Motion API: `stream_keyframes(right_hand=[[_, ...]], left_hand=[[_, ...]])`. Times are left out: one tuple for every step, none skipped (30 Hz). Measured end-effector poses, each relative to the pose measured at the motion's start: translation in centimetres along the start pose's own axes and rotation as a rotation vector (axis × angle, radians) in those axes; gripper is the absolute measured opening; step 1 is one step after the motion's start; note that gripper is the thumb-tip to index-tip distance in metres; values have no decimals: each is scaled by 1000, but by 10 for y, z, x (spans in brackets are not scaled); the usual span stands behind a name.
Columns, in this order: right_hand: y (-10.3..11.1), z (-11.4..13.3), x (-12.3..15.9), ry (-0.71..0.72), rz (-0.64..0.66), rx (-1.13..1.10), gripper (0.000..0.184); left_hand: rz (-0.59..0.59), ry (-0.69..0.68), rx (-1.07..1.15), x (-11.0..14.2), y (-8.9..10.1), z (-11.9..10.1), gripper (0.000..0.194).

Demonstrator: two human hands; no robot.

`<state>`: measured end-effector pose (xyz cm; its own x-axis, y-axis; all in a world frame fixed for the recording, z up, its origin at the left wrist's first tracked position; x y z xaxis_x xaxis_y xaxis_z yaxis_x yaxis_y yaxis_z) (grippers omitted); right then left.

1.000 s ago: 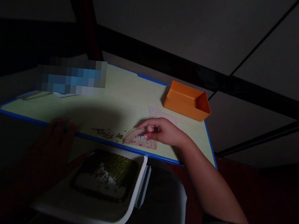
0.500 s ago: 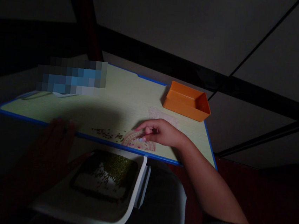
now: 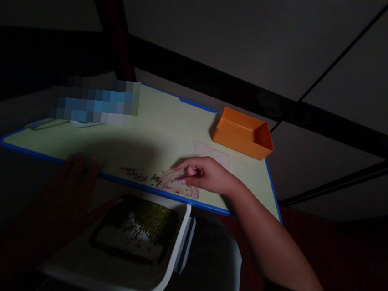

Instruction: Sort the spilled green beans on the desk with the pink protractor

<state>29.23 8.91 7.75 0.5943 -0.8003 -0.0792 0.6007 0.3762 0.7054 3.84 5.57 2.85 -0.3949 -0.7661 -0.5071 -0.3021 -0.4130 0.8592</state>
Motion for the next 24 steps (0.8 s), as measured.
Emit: stream_keyframes(right_hand=[[0, -1, 0, -7, -5, 13, 29], [1, -1, 1, -13, -10, 24, 29], [2, -2, 1, -16, -16, 31, 29], [3, -2, 1, -17, -24, 33, 28], [4, -3, 2, -19, -31, 34, 28], [6, -4, 2, -22, -40, 37, 27], [7, -5, 3, -26, -47, 40, 27], [8, -6, 3, -32, -53, 43, 28], [10, -7, 4, -41, -56, 45, 28], [11, -8, 4, -51, -57, 46, 28], [12, -9, 5, -60, -57, 42, 28], [13, -10, 5, -69, -60, 34, 28], [14, -11, 6, -77, -62, 27, 28], [15, -12, 6, -85, -67, 22, 27], [16, -13, 7, -92, -74, 19, 27], [18, -14, 7, -100, -83, 14, 27], [19, -15, 8, -108, -92, 8, 27], [20, -15, 8, -115, -97, -1, 27], [21, -16, 9, -122, -96, -16, 26], [22, -16, 9, -131, -91, -37, 26], [22, -16, 10, -140, -82, -60, 26], [22, -16, 11, -149, -73, -81, 26], [23, -16, 11, -158, -69, -91, 26], [24, -16, 12, -166, -74, -86, 26]], left_hand=[[-3, 3, -7, 0, 0, 0, 94], [-4, 7, -11, 0, 0, 1, 95], [-4, 9, -11, 1, 0, 1, 96], [0, 8, -8, 1, -1, 1, 97], [2, 8, -3, 1, -1, 2, 97], [3, 8, 1, 1, -1, 2, 97], [0, 6, 5, 1, 0, 1, 97], [-1, 8, 6, 1, 0, 1, 96], [-3, 13, 6, 1, 0, 1, 95], [-2, 17, 6, 1, 0, 1, 94], [0, 20, 6, 1, 0, 1, 94], [3, 21, 8, 1, 0, 1, 94], [3, 21, 10, 1, 0, 1, 95], [5, 19, 14, 1, -1, 1, 95], [5, 16, 19, 1, -1, 1, 96], [4, 15, 24, 1, -2, 1, 97], [0, 17, 27, 1, -2, 2, 97], [-5, 19, 29, 1, -1, 2, 96], [-9, 21, 33, 1, -1, 2, 96], [-13, 21, 37, 1, -1, 3, 95], [-14, 20, 39, 1, -1, 3, 95], [-11, 18, 39, 1, -1, 3, 95], [-10, 15, 38, 1, -1, 2, 95], [-7, 14, 34, 1, -1, 2, 95]])
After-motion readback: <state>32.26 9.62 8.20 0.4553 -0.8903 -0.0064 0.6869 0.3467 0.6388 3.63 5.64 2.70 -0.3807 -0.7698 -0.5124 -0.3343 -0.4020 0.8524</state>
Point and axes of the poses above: each hand's wrist, its own x-axis away from the middle knuckle, its own y-axis out of the back of the hand, z = x × y, the point moved 7 cm from there along -x, towards the middle knuckle, and after that the axes turned 10 degrees about x, right-handed, at the moved point
